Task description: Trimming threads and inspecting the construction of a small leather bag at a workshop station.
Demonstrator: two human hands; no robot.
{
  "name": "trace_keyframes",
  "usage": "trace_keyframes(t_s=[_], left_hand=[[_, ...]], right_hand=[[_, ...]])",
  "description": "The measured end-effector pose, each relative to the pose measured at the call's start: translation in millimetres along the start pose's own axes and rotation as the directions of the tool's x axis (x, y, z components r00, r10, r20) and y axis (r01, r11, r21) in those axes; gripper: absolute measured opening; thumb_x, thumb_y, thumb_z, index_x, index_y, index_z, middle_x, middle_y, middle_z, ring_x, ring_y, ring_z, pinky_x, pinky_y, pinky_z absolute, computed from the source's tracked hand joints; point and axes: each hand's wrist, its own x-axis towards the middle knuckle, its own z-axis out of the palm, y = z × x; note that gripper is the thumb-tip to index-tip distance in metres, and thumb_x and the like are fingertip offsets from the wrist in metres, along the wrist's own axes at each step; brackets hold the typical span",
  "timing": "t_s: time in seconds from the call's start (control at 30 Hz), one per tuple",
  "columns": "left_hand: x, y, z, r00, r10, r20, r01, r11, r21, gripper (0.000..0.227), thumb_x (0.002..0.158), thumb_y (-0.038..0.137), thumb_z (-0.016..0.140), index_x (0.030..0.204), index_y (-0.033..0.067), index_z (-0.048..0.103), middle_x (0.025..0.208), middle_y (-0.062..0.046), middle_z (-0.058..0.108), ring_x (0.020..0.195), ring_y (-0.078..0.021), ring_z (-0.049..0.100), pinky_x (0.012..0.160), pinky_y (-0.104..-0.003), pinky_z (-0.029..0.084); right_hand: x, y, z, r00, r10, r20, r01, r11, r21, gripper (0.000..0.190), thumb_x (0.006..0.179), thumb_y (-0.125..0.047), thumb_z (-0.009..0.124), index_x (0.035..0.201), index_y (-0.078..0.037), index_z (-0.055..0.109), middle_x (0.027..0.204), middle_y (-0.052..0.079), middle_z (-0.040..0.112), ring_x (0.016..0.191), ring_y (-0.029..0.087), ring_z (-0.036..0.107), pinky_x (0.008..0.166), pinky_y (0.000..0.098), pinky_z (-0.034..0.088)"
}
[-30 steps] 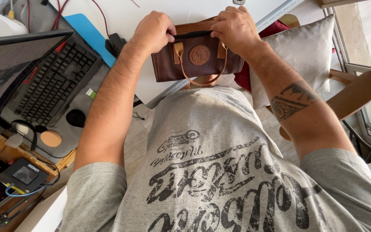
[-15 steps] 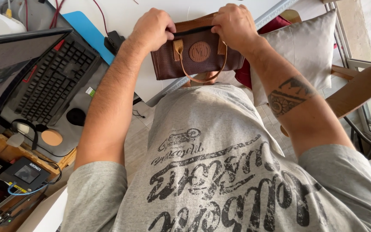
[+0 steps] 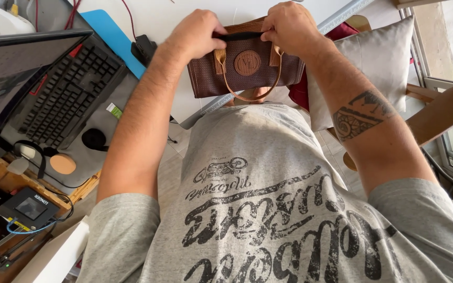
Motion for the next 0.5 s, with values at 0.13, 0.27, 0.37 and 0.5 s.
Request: trace_keyframes(t_s=[0.13, 0.27, 0.37, 0.5], left_hand=[[26, 3, 22, 0.993, 0.020, -0.115, -0.021, 1.000, -0.006, 0.015, 0.089, 0.023, 0.083, 0.101, 0.0141, 0.083, 0.097, -0.006, 0.079, 0.084, -0.0263, 0.073, 0.078, -0.044, 0.058], [42, -2, 40, 0.994, 0.032, -0.109, -0.023, 0.996, 0.085, 0.019, 0.087, 0.021, 0.085, 0.100, 0.0087, 0.081, 0.092, -0.008, 0.078, 0.078, -0.0233, 0.073, 0.077, -0.041, 0.061], [47, -9, 47, 0.979, 0.145, -0.146, -0.113, 0.972, 0.207, 0.012, 0.089, 0.020, 0.084, 0.093, 0.0093, 0.081, 0.085, -0.007, 0.075, 0.072, -0.0251, 0.071, 0.066, -0.043, 0.061], [45, -7, 46, 0.973, 0.158, -0.167, -0.127, 0.975, 0.184, 0.007, 0.090, 0.013, 0.081, 0.094, 0.0064, 0.080, 0.088, -0.008, 0.076, 0.075, -0.0236, 0.073, 0.071, -0.042, 0.063]], right_hand=[[2, 0, -3, 1.000, 0.002, 0.018, -0.001, 0.999, -0.047, 0.011, 0.097, -0.023, 0.081, 0.100, -0.012, 0.082, 0.090, 0.001, 0.070, 0.086, 0.023, 0.063, 0.072, 0.0422, 0.051], [1, -8, -14, 0.996, 0.071, 0.053, -0.071, 0.997, -0.011, 0.012, 0.092, -0.024, 0.084, 0.100, -0.015, 0.083, 0.096, 0.000, 0.074, 0.088, 0.023, 0.065, 0.072, 0.0427, 0.052], [-6, -16, -31, 0.974, 0.169, 0.147, -0.174, 0.985, 0.019, 0.014, 0.092, -0.024, 0.083, 0.103, -0.014, 0.083, 0.100, 0.001, 0.076, 0.087, 0.022, 0.066, 0.076, 0.0426, 0.054], [-12, 10, -28, 0.985, 0.055, 0.163, -0.060, 0.998, 0.023, 0.017, 0.097, -0.024, 0.077, 0.109, -0.014, 0.082, 0.104, 0.003, 0.075, 0.095, 0.027, 0.066, 0.079, 0.0451, 0.052]])
